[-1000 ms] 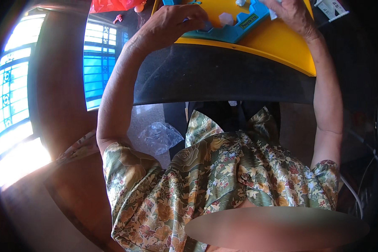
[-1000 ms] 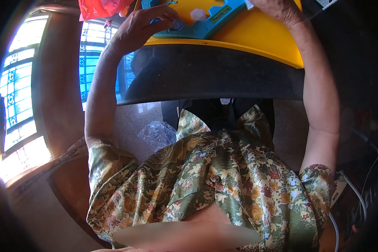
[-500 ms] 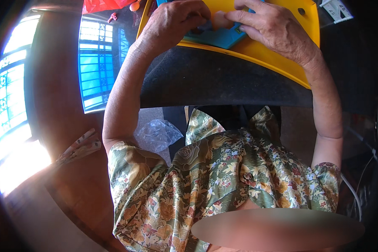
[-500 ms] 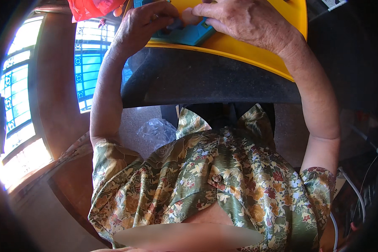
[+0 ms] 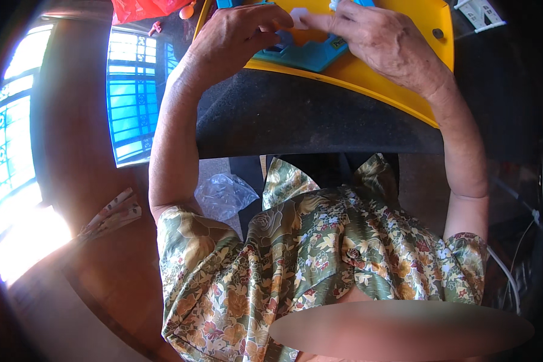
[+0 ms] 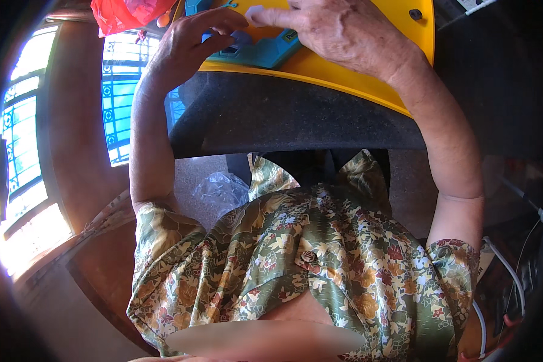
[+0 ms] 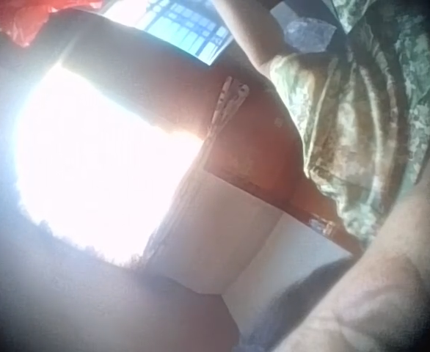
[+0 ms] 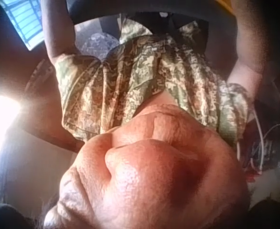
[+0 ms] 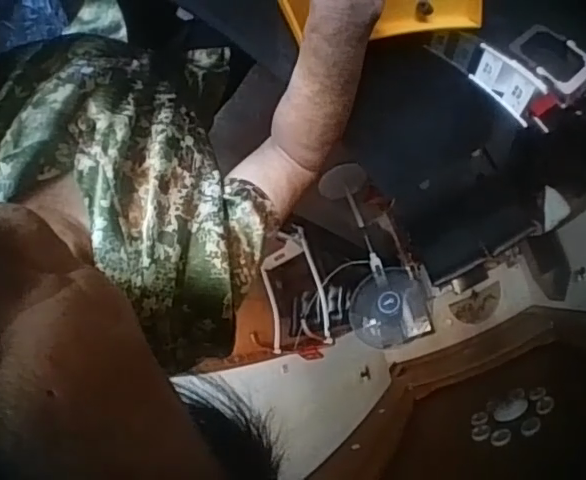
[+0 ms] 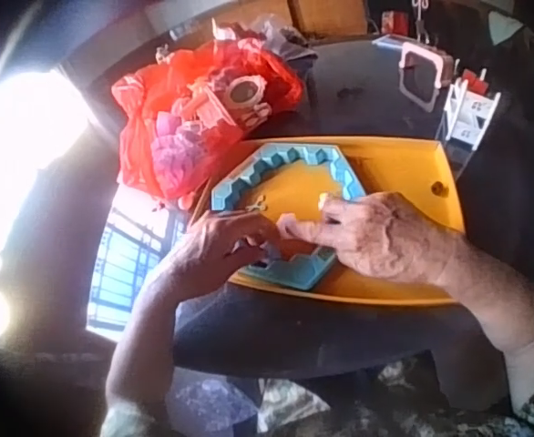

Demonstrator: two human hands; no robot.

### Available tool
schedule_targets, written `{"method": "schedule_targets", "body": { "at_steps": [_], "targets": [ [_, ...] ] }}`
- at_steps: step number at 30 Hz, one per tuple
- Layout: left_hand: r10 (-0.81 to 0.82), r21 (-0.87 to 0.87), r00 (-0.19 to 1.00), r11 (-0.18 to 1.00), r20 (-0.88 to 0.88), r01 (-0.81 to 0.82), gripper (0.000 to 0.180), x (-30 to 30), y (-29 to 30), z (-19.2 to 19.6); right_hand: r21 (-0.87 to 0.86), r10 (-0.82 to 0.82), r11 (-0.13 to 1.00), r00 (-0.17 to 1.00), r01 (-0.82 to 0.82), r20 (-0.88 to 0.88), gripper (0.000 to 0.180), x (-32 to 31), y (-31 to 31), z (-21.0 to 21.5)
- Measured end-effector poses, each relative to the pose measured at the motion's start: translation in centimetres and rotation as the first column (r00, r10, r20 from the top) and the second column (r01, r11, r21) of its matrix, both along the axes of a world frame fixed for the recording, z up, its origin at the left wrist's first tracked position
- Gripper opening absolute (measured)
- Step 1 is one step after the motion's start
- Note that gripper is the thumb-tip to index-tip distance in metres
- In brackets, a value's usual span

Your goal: Assembling the hexagonal ice block pieces into the frame of a Penguin Trap board game.

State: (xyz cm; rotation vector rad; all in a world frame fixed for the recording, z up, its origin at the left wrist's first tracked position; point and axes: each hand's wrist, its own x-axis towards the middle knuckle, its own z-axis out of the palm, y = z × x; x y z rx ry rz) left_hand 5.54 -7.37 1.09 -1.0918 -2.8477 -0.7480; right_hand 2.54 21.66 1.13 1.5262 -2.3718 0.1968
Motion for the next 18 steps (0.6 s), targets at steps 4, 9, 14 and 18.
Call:
{"method": "schedule_targets", "body": {
  "at_steps": [4,9,14,18],
  "targets": [
    [0.264,-0.041,0.954,0.965,0.145,-0.26,0.019,1.0,3.4,2.5,-0.242,0.041,0.97,0.99,-0.007,0.137,0.048,-0.9,0.2,-0.7],
    [0.254,-0.079,0.967,0.965,0.023,-0.251,0.021,0.8,2.9,3.2,-0.431,0.057,0.902,0.979,0.033,0.196,0.035,-2.8,1.3,-0.6],
    [0.4,0.107,0.898,0.916,-0.182,-0.386,0.02,0.4,-3.4,3.1,-0.46,0.042,0.888,0.99,0.024,0.132,0.024,-4.6,2.9,-1.8],
    [0.635,0.271,0.725,0.771,-0.266,-0.576,0.029,3.6,-6.3,-0.2,-0.45,0.051,0.893,0.987,0.022,0.15,0.023,-3.7,2.6,-1.7]
  ]
}}
